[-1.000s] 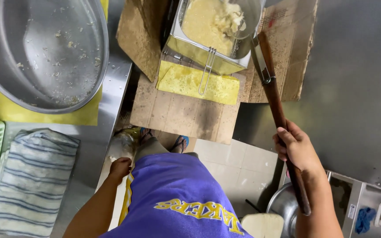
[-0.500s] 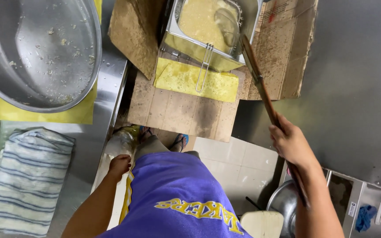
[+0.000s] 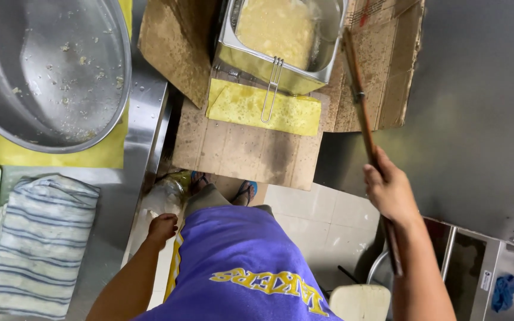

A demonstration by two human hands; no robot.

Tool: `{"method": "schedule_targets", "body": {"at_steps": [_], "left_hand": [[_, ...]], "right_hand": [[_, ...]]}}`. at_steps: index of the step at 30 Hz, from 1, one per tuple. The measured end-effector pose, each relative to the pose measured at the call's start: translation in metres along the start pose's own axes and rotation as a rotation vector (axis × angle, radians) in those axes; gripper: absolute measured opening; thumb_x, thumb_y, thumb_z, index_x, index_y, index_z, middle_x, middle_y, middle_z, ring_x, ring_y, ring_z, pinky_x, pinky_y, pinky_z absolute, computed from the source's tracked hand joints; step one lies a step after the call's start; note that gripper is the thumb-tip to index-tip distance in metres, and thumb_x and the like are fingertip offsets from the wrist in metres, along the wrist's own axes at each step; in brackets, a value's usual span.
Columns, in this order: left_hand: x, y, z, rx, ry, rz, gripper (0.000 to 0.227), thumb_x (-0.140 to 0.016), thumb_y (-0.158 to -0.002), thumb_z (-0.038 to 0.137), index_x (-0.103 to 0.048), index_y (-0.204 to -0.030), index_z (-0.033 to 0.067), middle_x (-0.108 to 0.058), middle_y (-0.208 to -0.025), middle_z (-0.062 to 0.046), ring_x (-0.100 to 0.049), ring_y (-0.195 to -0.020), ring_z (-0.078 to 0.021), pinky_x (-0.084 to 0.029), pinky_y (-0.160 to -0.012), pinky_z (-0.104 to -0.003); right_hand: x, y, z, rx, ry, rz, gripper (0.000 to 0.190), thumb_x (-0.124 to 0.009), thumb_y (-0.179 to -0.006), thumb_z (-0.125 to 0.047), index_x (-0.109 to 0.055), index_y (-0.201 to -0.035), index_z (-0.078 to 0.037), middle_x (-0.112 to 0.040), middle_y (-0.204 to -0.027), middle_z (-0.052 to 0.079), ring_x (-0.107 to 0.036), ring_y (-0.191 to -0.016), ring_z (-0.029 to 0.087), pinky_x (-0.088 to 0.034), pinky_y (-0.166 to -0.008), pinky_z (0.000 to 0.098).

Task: Frying food items in a deep fryer using a skimmer and then cleaning a stainless steel sink with a cloth.

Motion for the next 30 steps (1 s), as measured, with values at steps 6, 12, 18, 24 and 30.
{"method": "schedule_targets", "body": {"at_steps": [6,12,18,24,30], "left_hand": [[-0.005,0.003,0.019,-0.051,0.041,0.004,0.032,-0.073,-0.09,0.009,-0.073,-0.12,-0.0022,-0.07,-0.097,-0.023,-0.068,-0.071,-0.0259,-0.062,-0.064,-0.036],[-0.009,0.016,0.018,-0.042,0.038,0.027,0.032,-0.072,-0.09,0.009,-0.073,-0.121,-0.0014,-0.07,-0.099,-0.024,-0.069,-0.074,-0.0275,-0.062,-0.068,-0.038],[-0.008,0.03,0.005,-0.051,0.054,0.026,0.035,-0.071,-0.091,0.011,-0.072,-0.123,-0.0017,-0.07,-0.101,-0.022,-0.07,-0.076,-0.0262,-0.063,-0.069,-0.037],[-0.005,0.046,-0.012,0.003,0.088,0.062,0.039,-0.072,-0.091,0.011,-0.07,-0.127,-0.0039,-0.07,-0.107,-0.027,-0.07,-0.08,-0.0295,-0.063,-0.074,-0.043],[-0.012,0.062,-0.02,-0.019,0.136,0.066,0.042,-0.07,-0.094,0.016,-0.068,-0.13,-0.0054,-0.069,-0.11,-0.026,-0.069,-0.086,-0.0286,-0.061,-0.079,-0.041]], "right_hand": [[-0.012,0.022,0.0,-0.063,0.11,-0.013,0.058,-0.058,-0.102,-0.028,-0.048,-0.157,-0.011,-0.075,-0.107,0.027,-0.073,-0.102,0.038,-0.057,-0.084,0.0545],[-0.028,-0.014,0.032,0.095,0.345,0.077,0.059,-0.057,-0.102,-0.032,-0.045,-0.159,-0.027,-0.069,-0.119,0.033,-0.064,-0.114,0.051,-0.053,-0.1,0.0579],[-0.035,-0.034,-0.004,0.184,0.528,0.071,0.056,-0.049,-0.105,-0.039,-0.041,-0.161,-0.036,-0.068,-0.121,0.023,-0.069,-0.107,0.05,-0.056,-0.094,0.0587],[-0.047,-0.065,0.013,0.25,0.813,0.047,0.057,-0.038,-0.106,-0.04,-0.029,-0.162,-0.049,-0.063,-0.119,0.015,-0.074,-0.093,0.048,-0.06,-0.087,0.0559],[-0.013,-0.046,0.039,0.201,0.883,0.033,0.061,-0.039,-0.104,-0.04,-0.026,-0.163,-0.052,-0.061,-0.121,0.012,-0.076,-0.094,0.046,-0.062,-0.089,0.0536]]}}
Point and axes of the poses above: each hand's wrist, its own y-axis away from the middle knuckle, its own x-axis out of the back of the hand, z = x × y, the point moved 7 cm from there along -y, towards the middle knuckle
